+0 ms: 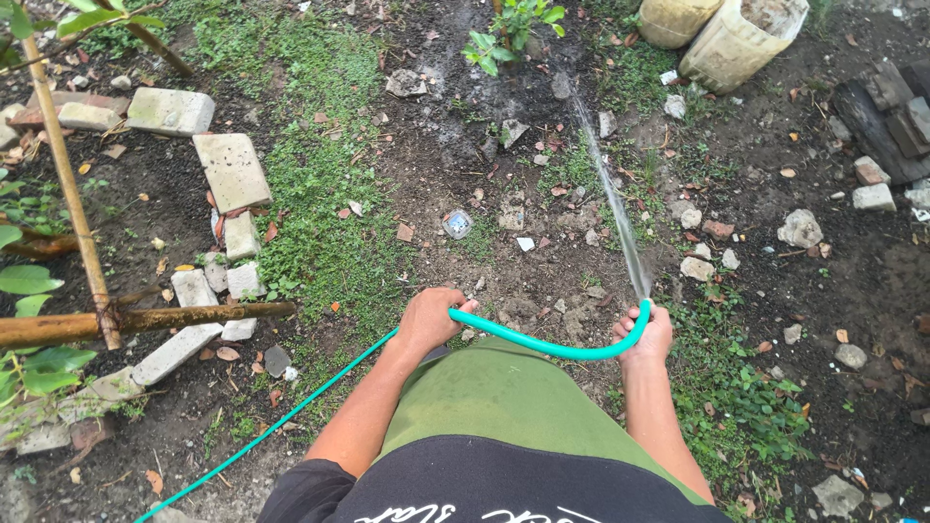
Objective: The person waters several plants in an outdoor garden using a green hose, aiming the water stream at the base of different plants one at a time.
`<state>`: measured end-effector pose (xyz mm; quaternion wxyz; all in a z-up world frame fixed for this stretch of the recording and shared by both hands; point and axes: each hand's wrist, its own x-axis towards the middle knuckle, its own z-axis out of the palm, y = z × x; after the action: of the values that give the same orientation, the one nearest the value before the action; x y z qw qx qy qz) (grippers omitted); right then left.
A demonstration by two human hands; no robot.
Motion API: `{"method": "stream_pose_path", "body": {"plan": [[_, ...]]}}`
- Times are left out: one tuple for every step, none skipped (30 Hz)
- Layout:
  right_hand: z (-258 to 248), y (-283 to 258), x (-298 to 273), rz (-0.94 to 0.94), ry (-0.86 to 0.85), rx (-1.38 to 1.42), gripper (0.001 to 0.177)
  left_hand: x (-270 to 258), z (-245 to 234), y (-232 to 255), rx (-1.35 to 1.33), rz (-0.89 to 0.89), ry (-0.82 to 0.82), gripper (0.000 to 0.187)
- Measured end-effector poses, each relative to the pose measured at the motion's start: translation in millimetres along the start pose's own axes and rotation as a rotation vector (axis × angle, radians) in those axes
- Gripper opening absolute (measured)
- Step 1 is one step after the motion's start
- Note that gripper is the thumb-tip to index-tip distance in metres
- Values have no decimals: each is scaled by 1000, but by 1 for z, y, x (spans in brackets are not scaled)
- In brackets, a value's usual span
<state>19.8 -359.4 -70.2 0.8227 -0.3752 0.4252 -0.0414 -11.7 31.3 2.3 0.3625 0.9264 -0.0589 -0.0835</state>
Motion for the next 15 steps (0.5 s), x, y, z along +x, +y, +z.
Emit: {"method": "stream_pose_path", "body": {"plan": [[0, 1, 4, 74, -44, -27, 16, -1, -1, -1, -1, -9, 8, 34], [2, 3, 7, 147, -87, -55, 17, -3, -2, -1, -9, -22, 15, 34], [6, 5, 11, 154, -96, -66, 17, -5, -2, -2, -18, -38, 25, 33], [12, 8, 12, 219, -203, -77, 18, -7, -4, -4, -20, -51, 34, 33], [20, 10, 12, 288, -312, -91, 19, -11, -6, -6, -12, -65, 62, 34], [32, 12, 12, 299, -323, -105, 19, -16, -9, -9, -4, -80, 89, 34], [49, 16, 11, 367, -376, -132, 21, -21, -12, -11, -7, -99, 103, 34], [67, 19, 8, 435, -429, -160, 22, -26, -16, -14, -12, -127, 166, 32], [84, 23, 3, 450, -441, -177, 22, -33, -21, -16, -17, -156, 230, 29], [102, 26, -4, 474, -570, -207, 24, -40, -26, -18, -17, -176, 245, 29], [121, 31, -10, 501, -701, -236, 25, -49, -32, -21, -4, -200, 296, 30], [141, 35, -16, 518, -714, -253, 25, -58, -39, -23, 11, -224, 346, 30], [159, 39, -22, 553, -823, -319, 34, -67, -45, -25, 11, -246, 363, 30], [177, 44, -29, 587, -932, -383, 43, -77, -51, -26, 32, -249, 436, 29], [195, 50, -36, 605, -948, -400, 43, -87, -57, -28, 56, -253, 510, 29]]}}
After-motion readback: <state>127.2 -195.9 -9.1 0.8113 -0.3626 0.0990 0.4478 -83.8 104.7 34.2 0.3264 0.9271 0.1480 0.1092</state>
